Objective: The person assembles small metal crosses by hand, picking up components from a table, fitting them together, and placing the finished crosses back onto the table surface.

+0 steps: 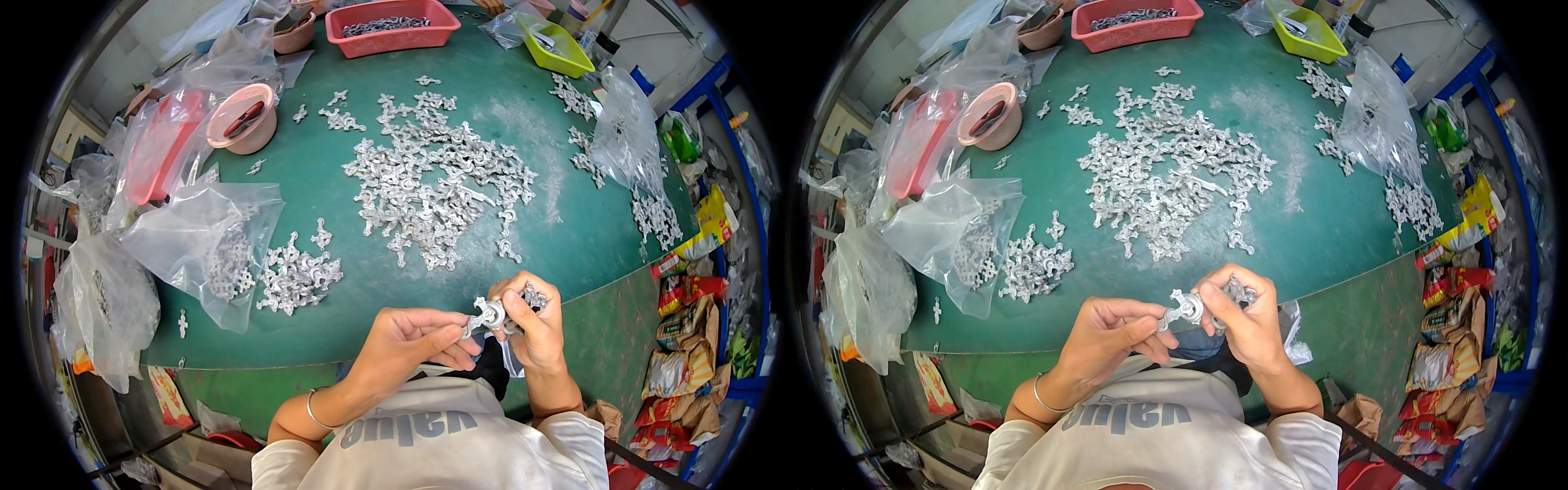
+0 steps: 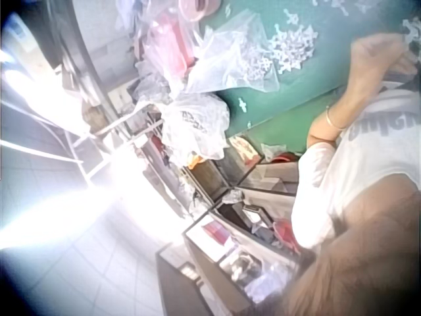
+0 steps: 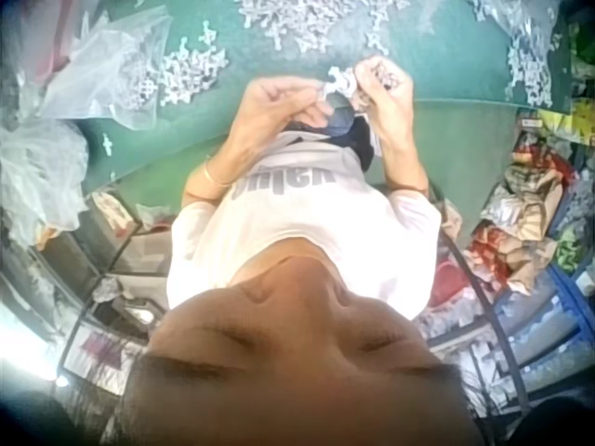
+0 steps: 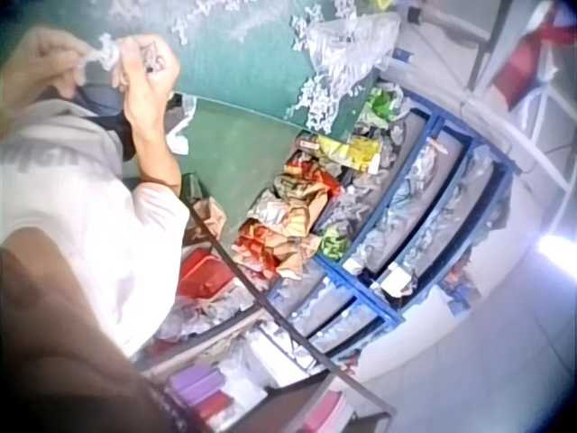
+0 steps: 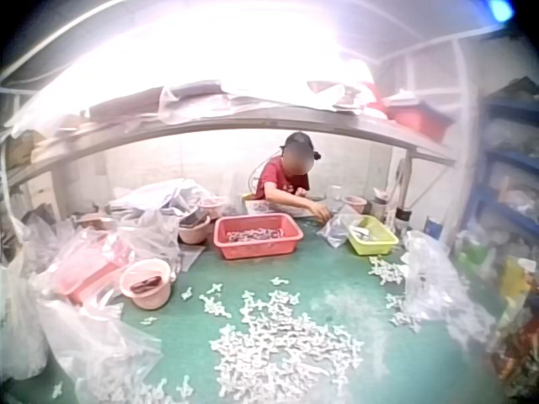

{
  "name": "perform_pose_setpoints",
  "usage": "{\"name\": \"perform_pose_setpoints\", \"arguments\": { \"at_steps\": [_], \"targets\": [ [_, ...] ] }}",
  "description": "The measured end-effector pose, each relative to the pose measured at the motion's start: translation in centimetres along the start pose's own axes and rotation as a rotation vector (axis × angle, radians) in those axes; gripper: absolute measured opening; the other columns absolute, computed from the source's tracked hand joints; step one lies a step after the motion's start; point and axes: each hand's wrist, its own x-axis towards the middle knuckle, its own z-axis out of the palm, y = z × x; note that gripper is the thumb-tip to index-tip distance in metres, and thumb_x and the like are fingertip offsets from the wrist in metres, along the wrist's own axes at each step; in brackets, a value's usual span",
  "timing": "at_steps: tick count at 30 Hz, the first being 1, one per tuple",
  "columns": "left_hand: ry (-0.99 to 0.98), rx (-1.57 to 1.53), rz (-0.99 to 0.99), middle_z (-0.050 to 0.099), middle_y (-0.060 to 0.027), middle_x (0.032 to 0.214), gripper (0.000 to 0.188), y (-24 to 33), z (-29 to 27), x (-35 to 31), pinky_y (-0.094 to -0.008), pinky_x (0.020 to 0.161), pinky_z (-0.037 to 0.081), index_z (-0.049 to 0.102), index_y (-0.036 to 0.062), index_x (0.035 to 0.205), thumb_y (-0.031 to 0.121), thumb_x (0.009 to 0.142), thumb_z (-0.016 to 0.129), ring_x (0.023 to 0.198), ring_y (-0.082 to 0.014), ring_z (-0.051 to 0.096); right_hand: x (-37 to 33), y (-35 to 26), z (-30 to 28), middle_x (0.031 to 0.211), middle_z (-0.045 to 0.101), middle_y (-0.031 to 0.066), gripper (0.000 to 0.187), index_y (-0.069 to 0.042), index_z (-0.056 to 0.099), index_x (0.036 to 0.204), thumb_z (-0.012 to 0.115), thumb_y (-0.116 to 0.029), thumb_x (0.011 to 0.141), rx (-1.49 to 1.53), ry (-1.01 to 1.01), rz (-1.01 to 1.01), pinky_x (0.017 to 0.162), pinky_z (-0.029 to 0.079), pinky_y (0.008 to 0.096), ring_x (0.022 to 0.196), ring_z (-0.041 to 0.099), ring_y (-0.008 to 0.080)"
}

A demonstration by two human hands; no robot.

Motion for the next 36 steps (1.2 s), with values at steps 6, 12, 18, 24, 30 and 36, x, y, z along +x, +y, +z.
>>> {"name": "perform_pose_setpoints", "arguments": {
  "at_steps": [6, 12, 18, 24, 30, 36],
  "targets": [
    [-0.006, -0.017, -0.004, 0.061, -0.0191, 0.081, 0.024, -0.1, 0.0, 0.0, -0.0278, 0.061, 0.053, 0.056, -0.0080, 0.099, 0.010, 0.084, 0.055, 0.066, -0.0208, 0.062, 0.0, -0.1, 0.1, 0.073, 0.057, 0.0103, 0.014, 0.003, 0.055, 0.076, 0.058, -0.009, 0.082, -0.008, 0.001, 0.004, 0.044, 0.038, 0.0215, 0.053, 0.050, 0.0106],
    [-0.027, -0.035, -0.003, 0.062, -0.0189, 0.081, 0.022, -0.2, -0.2, 0.1, -0.0283, 0.061, 0.053, 0.056, -0.0075, 0.099, 0.009, 0.083, 0.056, 0.066, -0.0206, 0.062, -0.1, -0.1, 0.2, 0.073, 0.057, 0.0099, 0.016, 0.004, 0.055, 0.076, 0.058, -0.010, 0.082, -0.034, 0.005, -0.010, 0.045, 0.038, 0.0215, 0.052, 0.049, 0.0102],
    [-0.033, -0.040, -0.014, 0.062, -0.0183, 0.081, 0.021, -0.3, -0.1, 0.1, -0.0289, 0.062, 0.053, 0.056, -0.0068, 0.098, 0.008, 0.083, 0.056, 0.065, -0.0204, 0.063, -0.2, -0.2, 0.2, 0.075, 0.057, 0.0106, 0.016, 0.004, 0.056, 0.076, 0.058, -0.010, 0.082, -0.091, 0.001, -0.043, 0.046, 0.037, 0.0217, 0.054, 0.049, 0.0102],
    [-0.008, -0.084, 0.101, 0.060, -0.0177, 0.092, 0.020, -1.0, 0.0, 0.4, -0.0305, 0.077, 0.051, 0.055, -0.0077, 0.098, 0.003, 0.082, 0.056, 0.082, -0.0210, 0.061, 0.0, 0.2, 0.1, 0.080, 0.054, 0.0113, 0.015, 0.005, 0.057, 0.078, 0.058, -0.009, 0.082, -0.110, -0.074, -0.181, 0.048, 0.038, 0.0211, 0.056, 0.049, 0.0101],
    [0.067, 0.155, 0.409, 0.058, -0.0151, 0.100, 0.027, -1.9, -0.3, 0.4, -0.0297, 0.086, 0.047, 0.056, -0.0086, 0.099, -0.011, 0.073, 0.059, 0.093, -0.0191, 0.058, -0.1, 0.3, 0.5, 0.085, 0.053, 0.0114, 0.013, 0.005, 0.059, 0.083, 0.058, -0.007, 0.081, -0.221, -0.047, -0.283, 0.049, 0.039, 0.0198, 0.056, 0.049, 0.0095],
    [0.106, 0.389, 0.571, 0.058, -0.0170, 0.097, 0.035, -1.9, 0.2, 0.1, -0.0314, 0.085, 0.048, 0.053, -0.0078, 0.102, -0.015, 0.068, 0.061, 0.094, -0.0213, 0.058, -0.2, 0.4, 0.6, 0.085, 0.053, 0.0119, 0.013, 0.005, 0.059, 0.083, 0.058, -0.008, 0.081, -0.151, -0.028, -0.212, 0.047, 0.039, 0.0191, 0.055, 0.049, 0.0095]
  ]
}}
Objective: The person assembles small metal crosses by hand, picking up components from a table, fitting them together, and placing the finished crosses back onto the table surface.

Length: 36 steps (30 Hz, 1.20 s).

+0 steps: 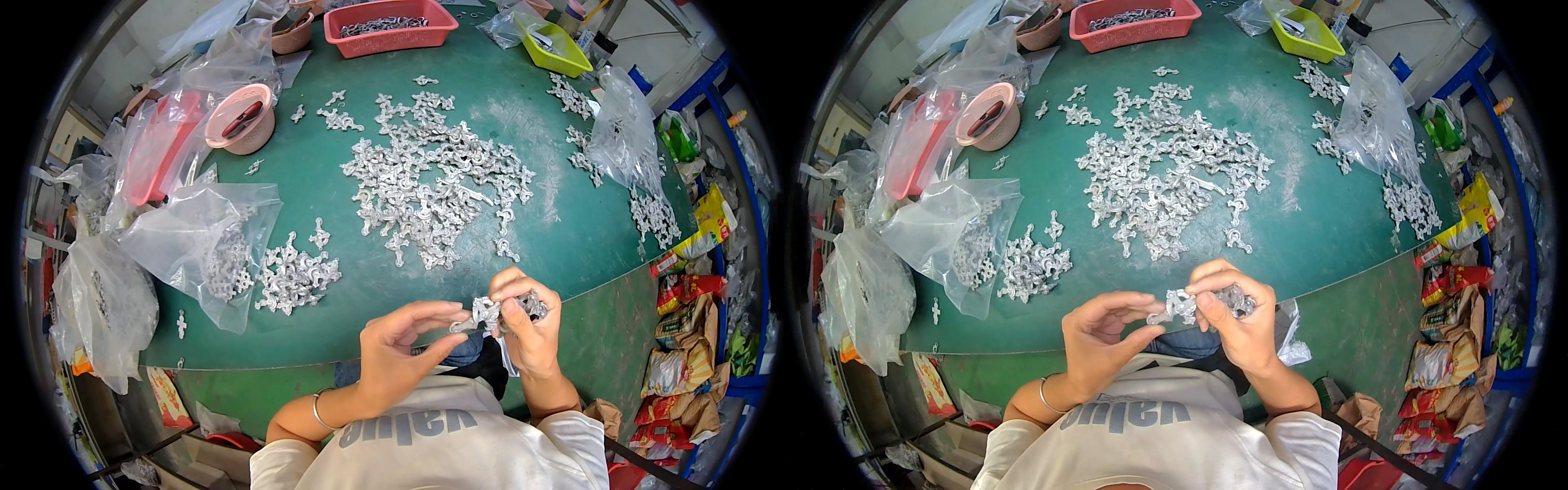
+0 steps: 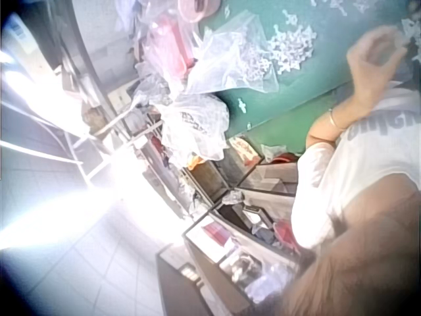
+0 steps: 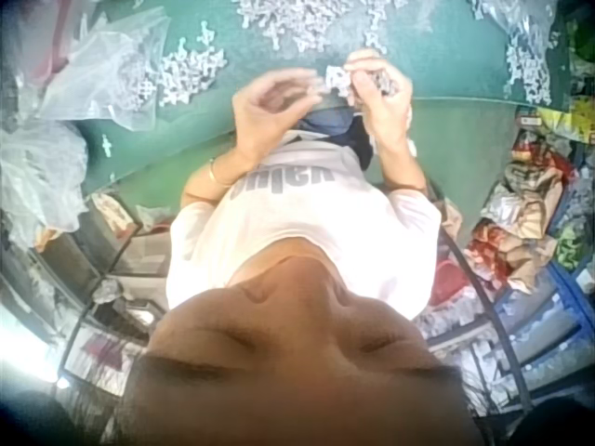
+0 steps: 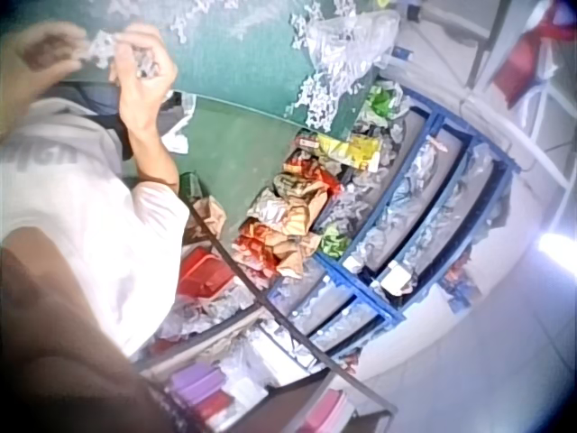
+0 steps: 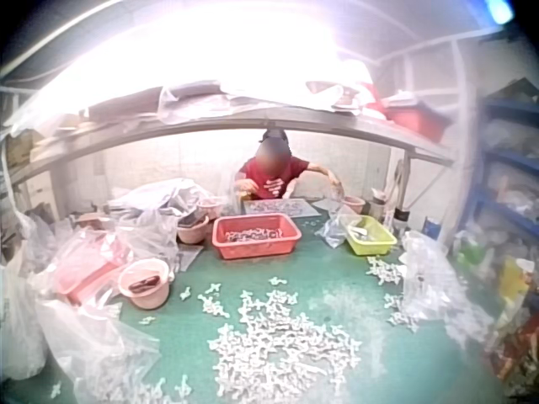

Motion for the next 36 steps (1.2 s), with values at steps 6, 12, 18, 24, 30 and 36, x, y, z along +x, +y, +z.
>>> {"name": "perform_pose_setpoints", "arguments": {
  "at_steps": [6, 12, 18, 24, 30, 36],
  "targets": [
    [-0.051, -0.038, -0.051, 0.058, -0.0159, 0.098, 0.039, 0.0, 0.1, 0.2, -0.0310, 0.084, 0.048, 0.050, -0.0068, 0.107, -0.011, 0.071, 0.062, 0.096, -0.0206, 0.057, 0.2, 0.8, 0.0, 0.086, 0.053, 0.0120, 0.017, 0.003, 0.055, 0.082, 0.055, -0.015, 0.084, 0.077, 0.023, 0.000, 0.047, 0.041, 0.0201, 0.060, 0.050, 0.0117],
    [-0.091, 0.731, 0.085, 0.051, -0.0145, 0.116, 0.051, 0.3, -3.1, 2.3, -0.0366, 0.086, 0.044, 0.045, 0.0005, 0.117, 0.001, 0.071, 0.066, 0.101, -0.0260, 0.054, 1.9, 1.8, -3.0, 0.080, 0.051, 0.0065, 0.022, -0.008, 0.049, 0.077, 0.044, -0.025, 0.090, 0.776, 0.344, 0.298, 0.046, 0.042, 0.0236, 0.071, 0.050, 0.0172],
    [0.181, 1.605, 0.182, 0.050, -0.0182, 0.114, 0.034, -2.9, -12.2, 5.6, -0.0424, 0.095, 0.033, 0.051, -0.0003, 0.110, 0.011, 0.078, 0.056, 0.108, -0.0344, 0.046, 2.8, 2.7, -8.1, 0.077, 0.050, 0.0036, 0.014, -0.007, 0.051, 0.089, 0.051, -0.022, 0.087, 0.743, 0.420, 0.353, 0.045, 0.039, 0.0227, 0.066, 0.048, 0.0151],
    [0.133, 1.642, 0.054, 0.054, -0.0165, 0.106, 0.024, -3.2, -13.0, 4.1, -0.0447, 0.095, 0.033, 0.057, -0.0004, 0.099, 0.012, 0.078, 0.056, 0.102, -0.0336, 0.048, 3.7, 2.3, -9.0, 0.064, 0.051, 0.0030, 0.019, -0.003, 0.058, 0.084, 0.068, -0.015, 0.073, -0.322, 0.273, 0.281, 0.050, 0.041, 0.0246, 0.057, 0.050, 0.0141],
    [0.097, 1.732, 0.089, 0.055, -0.0152, 0.099, 0.022, -2.2, -12.7, 3.3, -0.0450, 0.093, 0.033, 0.058, 0.0006, 0.096, 0.012, 0.077, 0.057, 0.098, -0.0326, 0.050, 3.9, 2.5, -8.4, 0.073, 0.060, 0.0157, 0.023, 0.000, 0.062, 0.080, 0.072, -0.011, 0.062, -1.353, 0.165, 0.082, 0.061, 0.043, 0.0363, 0.066, 0.058, 0.0292],
    [0.198, 1.485, 0.236, 0.053, -0.0141, 0.102, 0.025, -0.9, -9.9, 3.4, -0.0425, 0.089, 0.038, 0.058, 0.0018, 0.099, 0.005, 0.075, 0.059, 0.095, -0.0307, 0.052, 3.5, 1.7, -7.5, 0.057, 0.050, -0.0005, 0.009, 0.003, 0.061, 0.075, 0.065, -0.004, 0.072, -0.778, 0.223, 0.277, 0.047, 0.035, 0.0197, 0.054, 0.044, 0.0040]
  ]
}}
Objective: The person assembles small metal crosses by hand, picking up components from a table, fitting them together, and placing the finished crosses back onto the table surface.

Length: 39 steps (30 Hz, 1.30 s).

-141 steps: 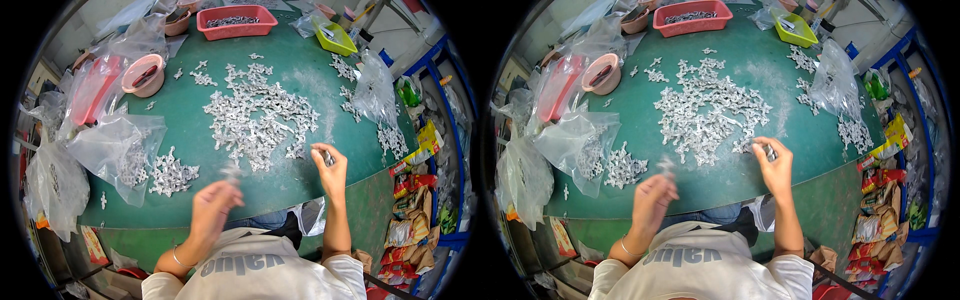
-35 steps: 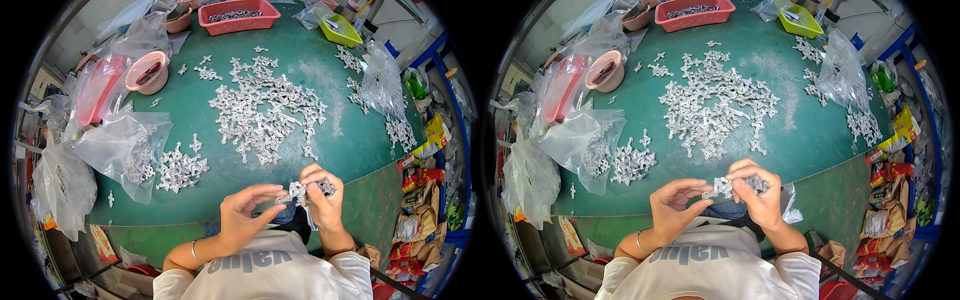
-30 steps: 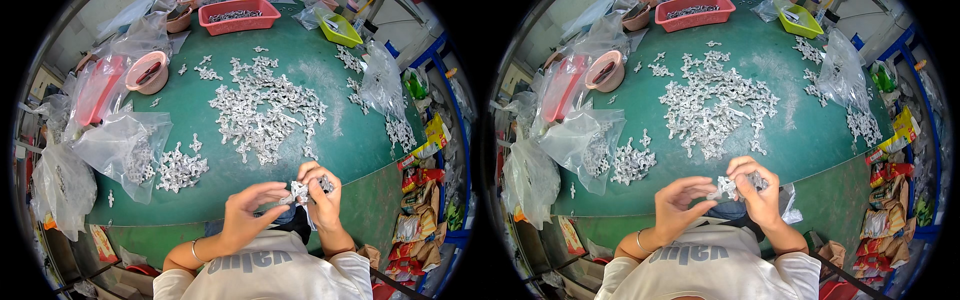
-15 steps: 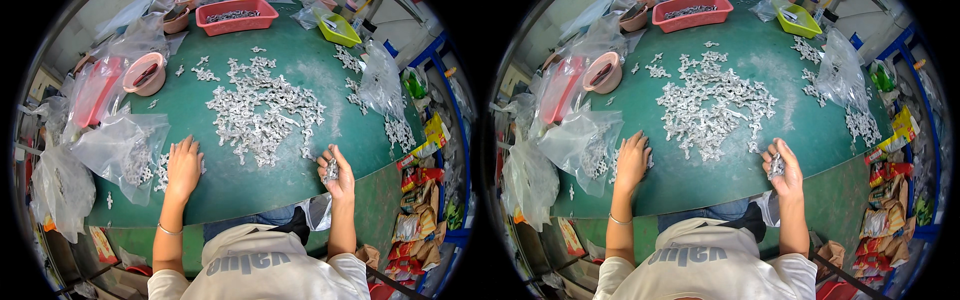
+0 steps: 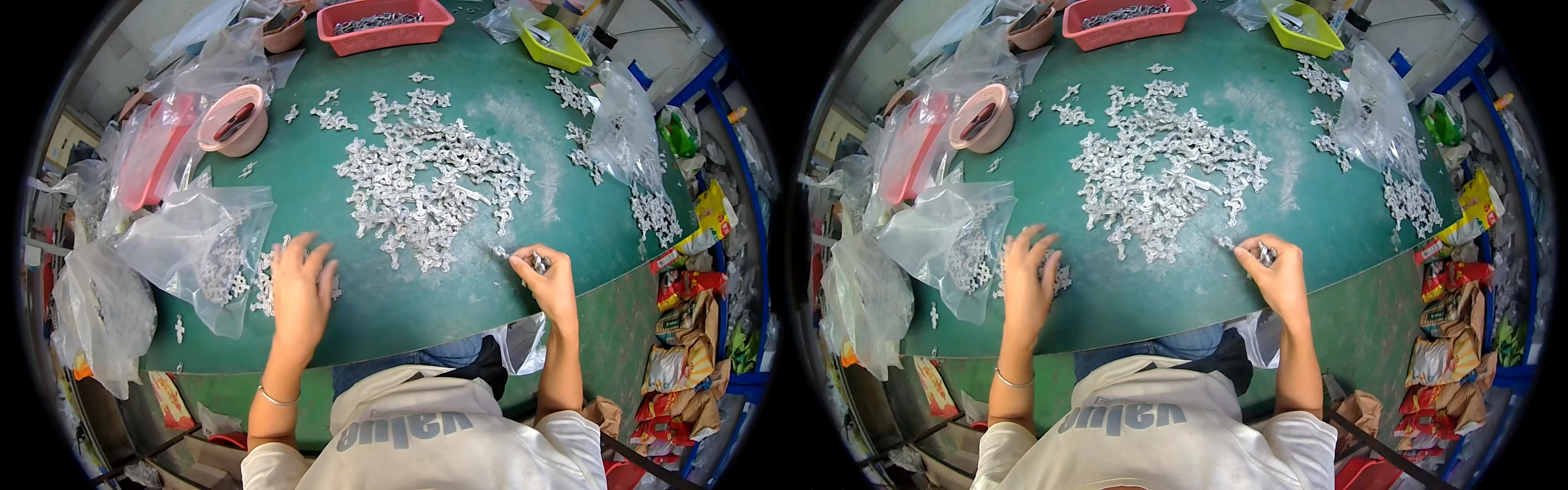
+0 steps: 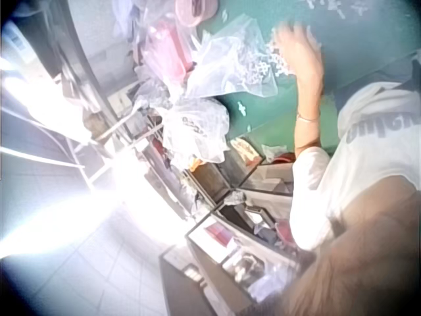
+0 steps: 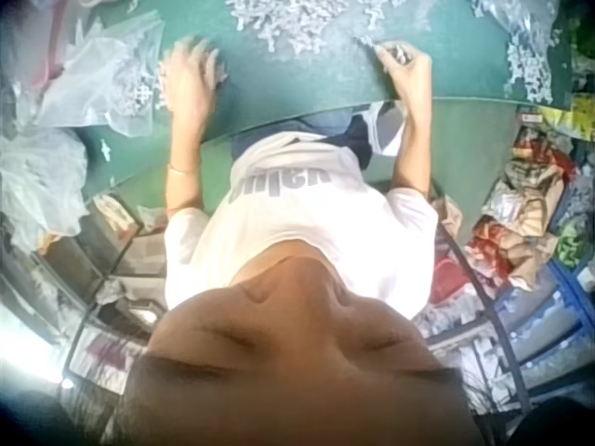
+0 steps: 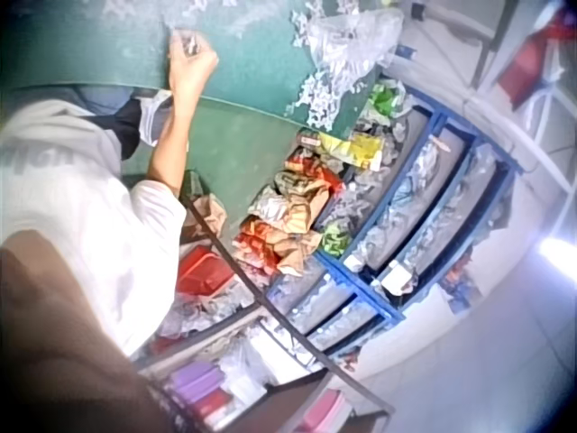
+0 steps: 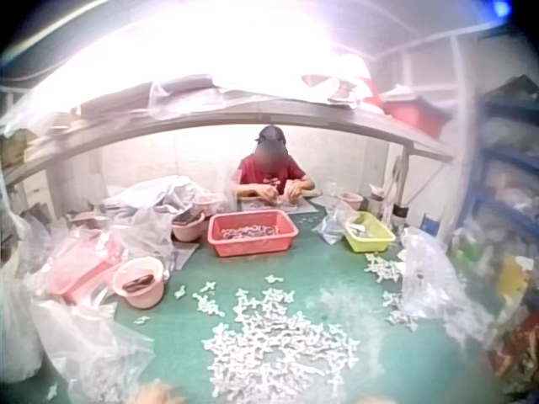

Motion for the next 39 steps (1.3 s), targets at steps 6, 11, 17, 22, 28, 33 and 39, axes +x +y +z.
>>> {"name": "perform_pose_setpoints", "arguments": {
  "at_steps": [6, 11, 17, 22, 28, 33, 39],
  "targets": [
    [-0.325, -0.997, -0.132, 0.053, -0.0127, 0.104, 0.034, 6.6, 0.0, -0.7, -0.0296, 0.079, 0.047, 0.054, -0.0008, 0.107, -0.006, 0.074, 0.058, 0.088, -0.0183, 0.055, -3.4, -3.1, 1.7, 0.062, 0.049, -0.0004, 0.010, 0.001, 0.063, 0.079, 0.065, 0.001, 0.069, 0.161, -0.128, -0.224, 0.047, 0.033, 0.0198, 0.054, 0.044, 0.0047],
    [-0.355, -1.428, -0.202, 0.053, -0.0124, 0.099, 0.034, 8.5, 0.6, -1.3, -0.0254, 0.078, 0.048, 0.052, -0.0065, 0.109, -0.012, 0.076, 0.055, 0.087, -0.0147, 0.055, -5.4, -5.2, 2.3, 0.062, 0.053, 0.0047, 0.015, 0.001, 0.063, 0.078, 0.067, 0.002, 0.064, 0.065, -0.086, -0.519, 0.047, 0.034, 0.0233, 0.052, 0.047, 0.0104],
    [-0.353, -1.485, -0.191, 0.053, -0.0148, 0.098, 0.030, 8.7, -0.2, -1.3, -0.0276, 0.077, 0.050, 0.053, -0.0095, 0.105, -0.014, 0.075, 0.054, 0.087, -0.0173, 0.056, -5.8, -5.5, 2.0, 0.062, 0.054, 0.0065, 0.016, 0.000, 0.063, 0.077, 0.069, 0.002, 0.062, -0.002, -0.070, -0.658, 0.047, 0.036, 0.0245, 0.052, 0.049, 0.0138],
    [-0.341, -1.506, -0.189, 0.055, -0.0116, 0.096, 0.028, 8.5, -0.2, -1.5, -0.0248, 0.076, 0.050, 0.056, -0.0049, 0.104, -0.010, 0.077, 0.055, 0.084, -0.0144, 0.057, -6.0, -5.7, 1.9, 0.063, 0.055, 0.0071, 0.019, 0.001, 0.063, 0.078, 0.070, 0.002, 0.061, 0.019, -0.083, -0.696, 0.047, 0.036, 0.0247, 0.053, 0.049, 0.0139],
    [-0.329, -1.638, -0.249, 0.055, -0.0123, 0.096, 0.025, 8.5, 0.1, -1.7, -0.0243, 0.075, 0.050, 0.056, -0.0070, 0.102, -0.009, 0.077, 0.056, 0.083, -0.0156, 0.058, -6.2, -5.8, 2.0, 0.069, 0.058, 0.0083, 0.021, 0.001, 0.063, 0.082, 0.070, 0.003, 0.063, 0.088, -0.088, -0.617, 0.048, 0.037, 0.0232, 0.056, 0.051, 0.0127],
    [-0.340, -1.687, -0.304, 0.056, -0.0116, 0.091, 0.024, 8.7, 0.0, -1.7, -0.0238, 0.071, 0.050, 0.057, -0.0080, 0.101, -0.008, 0.077, 0.057, 0.078, -0.0150, 0.058, -6.3, -5.7, 2.1, 0.070, 0.059, 0.0084, 0.018, 0.002, 0.062, 0.081, 0.069, 0.002, 0.065, 0.190, -0.123, -0.522, 0.049, 0.037, 0.0217, 0.058, 0.052, 0.0114],
    [-0.368, -1.589, -0.395, 0.059, -0.0067, 0.074, 0.010, 8.6, 0.0, -2.0, -0.0181, 0.052, 0.041, 0.060, -0.0053, 0.087, 0.001, 0.080, 0.058, 0.062, -0.0089, 0.055, -6.2, -4.2, 2.8, 0.069, 0.058, 0.0077, 0.011, 0.004, 0.058, 0.076, 0.063, -0.006, 0.077, 0.656, -0.312, -0.094, 0.047, 0.037, 0.0206, 0.055, 0.050, 0.0101]
  ]
}}
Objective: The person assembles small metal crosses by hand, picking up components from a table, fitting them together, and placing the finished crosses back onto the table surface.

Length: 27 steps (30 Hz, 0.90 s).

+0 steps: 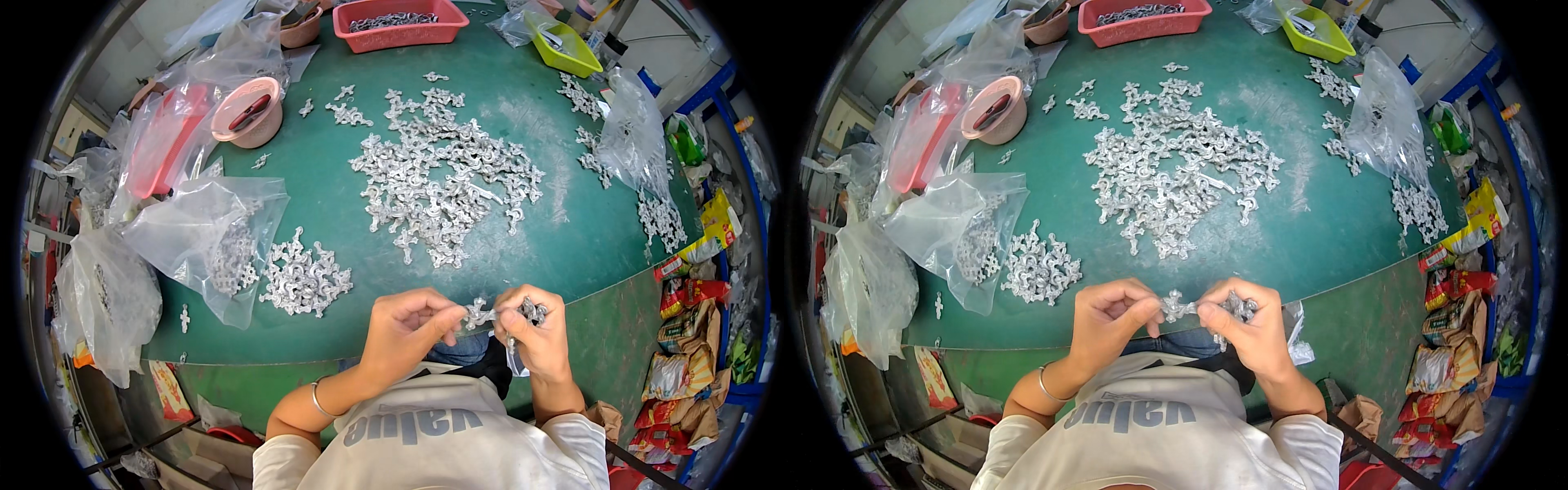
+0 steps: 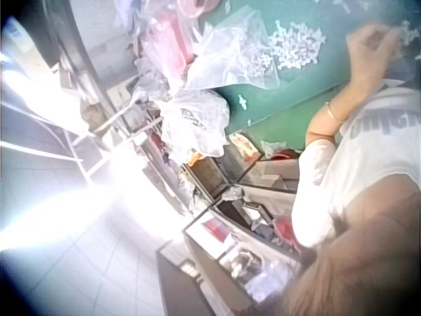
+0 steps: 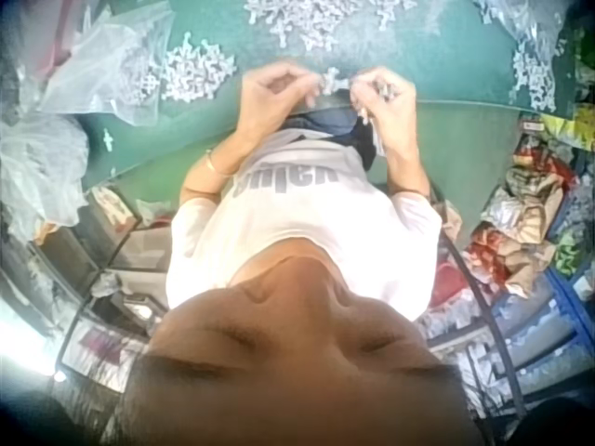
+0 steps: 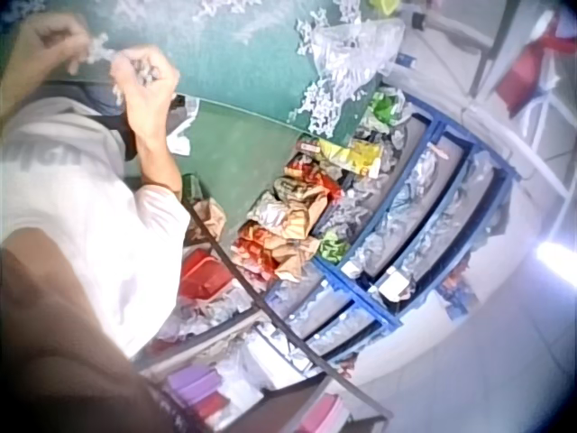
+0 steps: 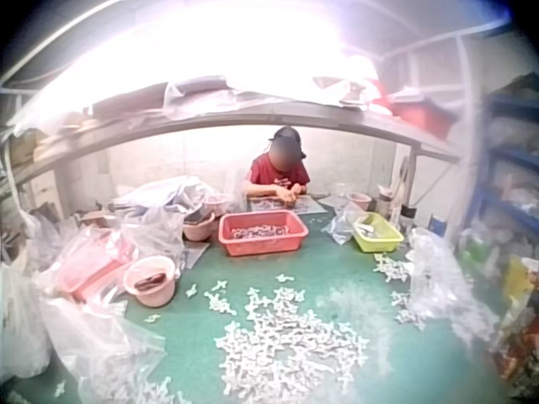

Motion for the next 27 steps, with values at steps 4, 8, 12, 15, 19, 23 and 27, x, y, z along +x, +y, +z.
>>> {"name": "perform_pose_setpoints", "arguments": {
  "at_steps": [4, 8, 12, 15, 19, 23, 27],
  "targets": [
    [0.015, -0.056, -0.062, 0.060, -0.0046, 0.069, 0.011, 0.1, 0.0, 0.1, -0.0163, 0.047, 0.037, 0.060, -0.0026, 0.082, 0.008, 0.082, 0.058, 0.057, -0.0063, 0.053, 0.2, 0.4, 0.2, 0.067, 0.056, 0.0091, 0.014, 0.003, 0.055, 0.077, 0.061, -0.009, 0.080, 0.264, -0.015, 0.127, 0.044, 0.037, 0.0220, 0.052, 0.049, 0.0113],
    [-0.007, -0.080, -0.112, 0.060, -0.0056, 0.071, 0.013, 0.2, -0.2, 0.1, -0.0171, 0.048, 0.038, 0.060, -0.0027, 0.083, 0.010, 0.084, 0.057, 0.057, -0.0072, 0.054, 0.3, 0.6, 0.3, 0.066, 0.054, 0.0101, 0.016, 0.003, 0.053, 0.078, 0.060, -0.011, 0.081, 0.389, -0.052, 0.162, 0.042, 0.037, 0.0232, 0.051, 0.049, 0.0123],
    [-0.022, -0.134, -0.145, 0.060, -0.0065, 0.072, 0.015, 0.3, -0.3, 0.1, -0.0184, 0.051, 0.041, 0.059, -0.0029, 0.082, 0.011, 0.085, 0.055, 0.058, -0.0086, 0.055, 0.3, 0.6, 0.2, 0.066, 0.053, 0.0105, 0.018, 0.003, 0.052, 0.079, 0.059, -0.013, 0.082, 0.496, -0.083, 0.230, 0.042, 0.037, 0.0235, 0.052, 0.048, 0.0125],
    [-0.021, -0.123, -0.167, 0.060, -0.0089, 0.073, 0.016, 0.3, -0.4, 0.1, -0.0230, 0.053, 0.045, 0.058, -0.0034, 0.081, 0.011, 0.086, 0.053, 0.058, -0.0121, 0.056, 0.2, 0.6, 0.4, 0.066, 0.053, 0.0103, 0.017, 0.003, 0.053, 0.080, 0.061, -0.012, 0.080, 0.523, -0.080, 0.246, 0.043, 0.037, 0.0232, 0.053, 0.048, 0.0123],
    [-0.031, -0.168, -0.162, 0.060, -0.0100, 0.077, 0.014, 0.1, -0.7, 0.2, -0.0248, 0.058, 0.047, 0.057, -0.0037, 0.085, 0.009, 0.085, 0.053, 0.063, -0.0134, 0.057, -0.1, 0.7, 0.4, 0.070, 0.056, 0.0075, 0.013, 0.004, 0.056, 0.080, 0.066, -0.001, 0.073, 0.070, -0.052, 0.011, 0.048, 0.038, 0.0208, 0.056, 0.050, 0.0099],
    [-0.031, -0.221, -0.177, 0.060, -0.0096, 0.080, 0.012, -0.2, -1.9, 0.4, -0.0246, 0.063, 0.047, 0.057, -0.0040, 0.090, 0.006, 0.083, 0.055, 0.069, -0.0133, 0.057, -0.2, -0.1, 1.0, 0.071, 0.057, 0.0030, 0.020, 0.002, 0.061, 0.082, 0.069, 0.007, 0.064, -0.254, -0.056, 0.030, 0.054, 0.039, 0.0182, 0.062, 0.051, 0.0055],
    [0.138, 0.017, -0.008, 0.060, -0.0072, 0.080, 0.011, 0.2, -3.4, 0.2, -0.0235, 0.066, 0.047, 0.058, -0.0036, 0.091, 0.001, 0.082, 0.055, 0.072, -0.0125, 0.057, 1.3, 1.9, -0.4, 0.071, 0.051, 0.0029, 0.013, -0.001, 0.054, 0.083, 0.059, -0.012, 0.081, 0.388, 0.031, 0.240, 0.050, 0.037, 0.0209, 0.059, 0.046, 0.0092]
  ]
}}
